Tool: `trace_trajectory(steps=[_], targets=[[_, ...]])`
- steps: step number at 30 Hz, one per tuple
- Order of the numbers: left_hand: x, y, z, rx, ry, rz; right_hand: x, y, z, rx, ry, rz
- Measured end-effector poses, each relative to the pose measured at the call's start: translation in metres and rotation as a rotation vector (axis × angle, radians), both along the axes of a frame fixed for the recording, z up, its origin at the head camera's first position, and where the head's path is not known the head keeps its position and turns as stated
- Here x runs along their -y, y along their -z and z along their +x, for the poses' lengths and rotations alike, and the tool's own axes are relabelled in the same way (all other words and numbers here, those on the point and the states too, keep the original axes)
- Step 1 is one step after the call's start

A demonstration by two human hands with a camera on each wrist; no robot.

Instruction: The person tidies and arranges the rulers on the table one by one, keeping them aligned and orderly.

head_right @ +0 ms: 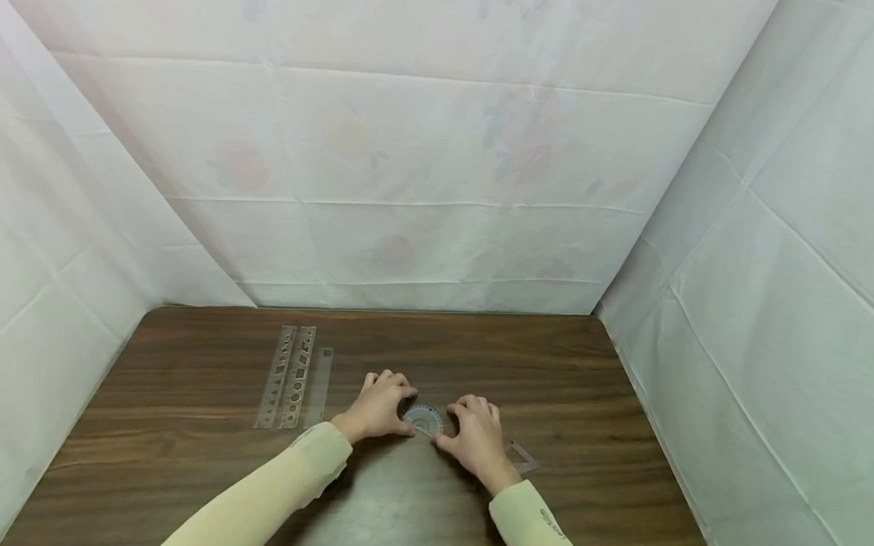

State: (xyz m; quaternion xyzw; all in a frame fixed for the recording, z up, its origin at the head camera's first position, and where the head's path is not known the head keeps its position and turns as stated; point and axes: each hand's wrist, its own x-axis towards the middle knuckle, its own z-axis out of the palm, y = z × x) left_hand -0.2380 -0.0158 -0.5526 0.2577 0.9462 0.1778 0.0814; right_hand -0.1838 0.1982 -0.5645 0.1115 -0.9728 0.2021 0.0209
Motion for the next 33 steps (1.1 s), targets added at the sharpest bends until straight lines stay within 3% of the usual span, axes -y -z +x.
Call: trace_trajectory(steps=[6,14,23,33], targets=[[-0.004,0.004,0.0,-0.023,-0.002,-0.011,0.002,0.007,0.003,-0.005,-0.007,0.043],[-0.007,0.011,0.0,-0.038,-0.007,0.05,0.006,0.012,0.002,-0.064,-0.011,0.03],[-0.008,0.011,-0.002,-0.009,-0.019,0.114,0.006,0.013,-0.003,-0.059,-0.012,0.0],[-0.012,0.006,-0.003,-0.062,-0.016,0.134,-0.007,0.007,-0.008,-0.098,-0.042,-0.004]])
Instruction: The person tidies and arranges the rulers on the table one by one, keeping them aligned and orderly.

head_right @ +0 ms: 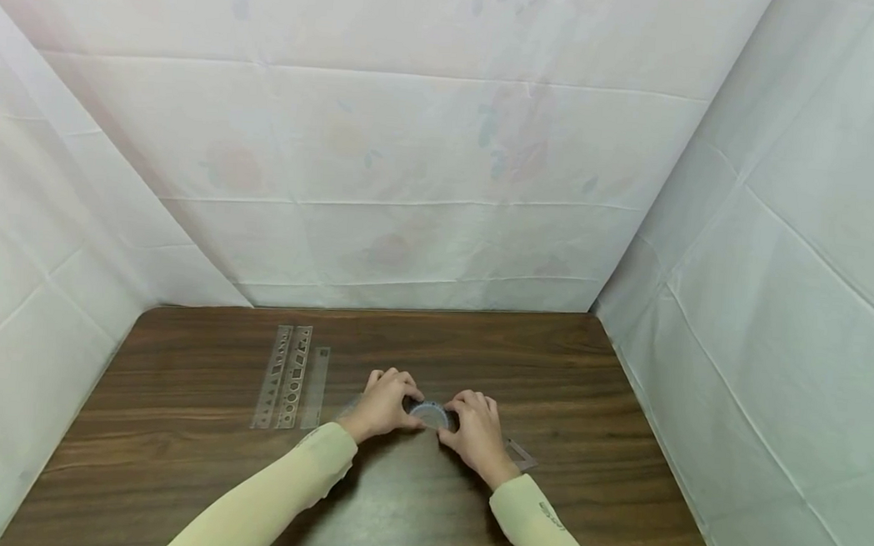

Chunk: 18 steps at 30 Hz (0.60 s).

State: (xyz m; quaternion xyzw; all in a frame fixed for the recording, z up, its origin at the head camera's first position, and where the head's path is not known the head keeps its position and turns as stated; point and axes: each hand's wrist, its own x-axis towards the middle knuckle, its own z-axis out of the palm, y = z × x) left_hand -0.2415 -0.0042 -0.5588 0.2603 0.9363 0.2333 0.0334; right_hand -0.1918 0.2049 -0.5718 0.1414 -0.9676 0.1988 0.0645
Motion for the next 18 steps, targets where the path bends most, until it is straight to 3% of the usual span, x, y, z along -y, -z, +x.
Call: trace_trajectory(steps=[12,18], targets=[[-0.012,-0.027,-0.008,-0.093,-0.074,0.012,-0.017,-0.034,-0.02,0.012,-0.065,-0.068],[-0.013,-0.031,-0.01,-0.116,-0.106,-0.008,-0.019,-0.042,-0.027,0.048,-0.095,-0.082]])
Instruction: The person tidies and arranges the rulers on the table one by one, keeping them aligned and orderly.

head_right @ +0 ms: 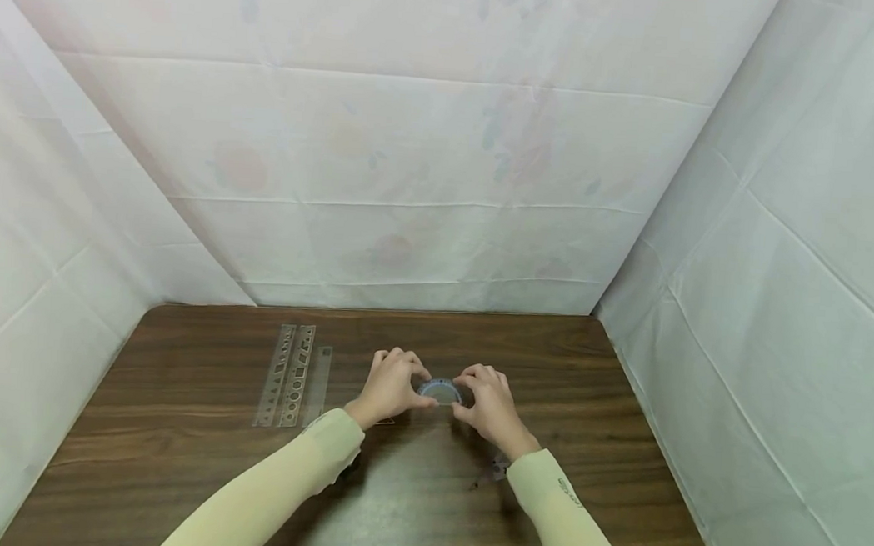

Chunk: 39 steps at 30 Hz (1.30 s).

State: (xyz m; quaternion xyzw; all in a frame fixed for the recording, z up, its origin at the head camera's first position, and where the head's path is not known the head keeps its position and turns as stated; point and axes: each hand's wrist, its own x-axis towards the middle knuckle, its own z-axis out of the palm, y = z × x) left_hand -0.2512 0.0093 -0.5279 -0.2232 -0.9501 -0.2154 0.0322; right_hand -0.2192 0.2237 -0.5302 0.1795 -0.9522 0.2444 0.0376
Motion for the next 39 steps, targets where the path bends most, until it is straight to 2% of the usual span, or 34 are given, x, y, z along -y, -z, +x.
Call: trace_trajectory(steps=[7,18,28,39], targets=[[0.001,0.005,-0.001,0.063,-0.013,0.001,0.002,0.009,-0.003,0.059,-0.017,0.001],[0.006,0.016,0.001,0.131,0.012,-0.07,0.011,0.031,-0.003,0.147,0.0,0.025],[0.011,0.023,0.0,0.169,0.023,-0.073,0.016,0.042,-0.004,0.137,-0.029,0.054],[0.016,0.03,0.0,0.163,0.013,-0.081,0.021,0.043,-0.005,0.115,-0.04,0.051]])
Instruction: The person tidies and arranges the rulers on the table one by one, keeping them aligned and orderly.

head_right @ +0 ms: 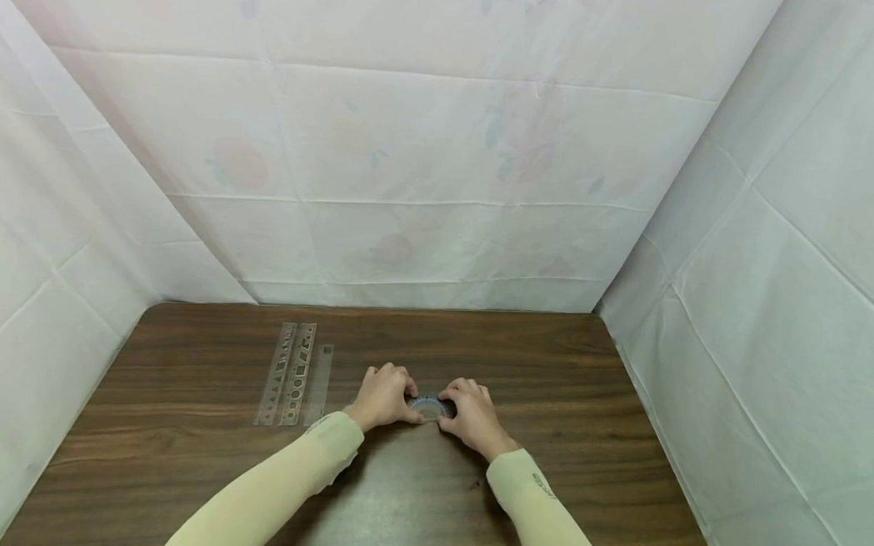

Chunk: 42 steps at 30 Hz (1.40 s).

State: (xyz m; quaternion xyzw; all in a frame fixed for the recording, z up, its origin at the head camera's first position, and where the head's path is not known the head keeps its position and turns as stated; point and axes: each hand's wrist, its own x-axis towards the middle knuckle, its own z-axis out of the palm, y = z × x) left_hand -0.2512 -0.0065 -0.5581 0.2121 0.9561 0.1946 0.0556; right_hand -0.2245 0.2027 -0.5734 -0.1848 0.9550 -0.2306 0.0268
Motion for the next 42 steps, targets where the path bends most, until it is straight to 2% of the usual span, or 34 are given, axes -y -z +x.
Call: trace_trajectory(steps=[17,29,38,42], targets=[[0.0023,-0.0016,-0.004,0.013,0.014,0.007,0.0019,0.0017,-0.001,-0.025,-0.001,0.012],[0.0033,-0.0036,-0.0013,0.04,0.014,0.014,0.0021,-0.0003,0.0,0.009,0.004,0.014],[0.0028,-0.0017,0.0007,0.026,0.027,0.006,-0.0011,-0.0003,0.002,-0.007,-0.02,0.017],[0.0009,-0.0049,0.0021,0.029,0.035,-0.009,-0.0053,-0.003,0.0038,0.001,-0.008,0.001]])
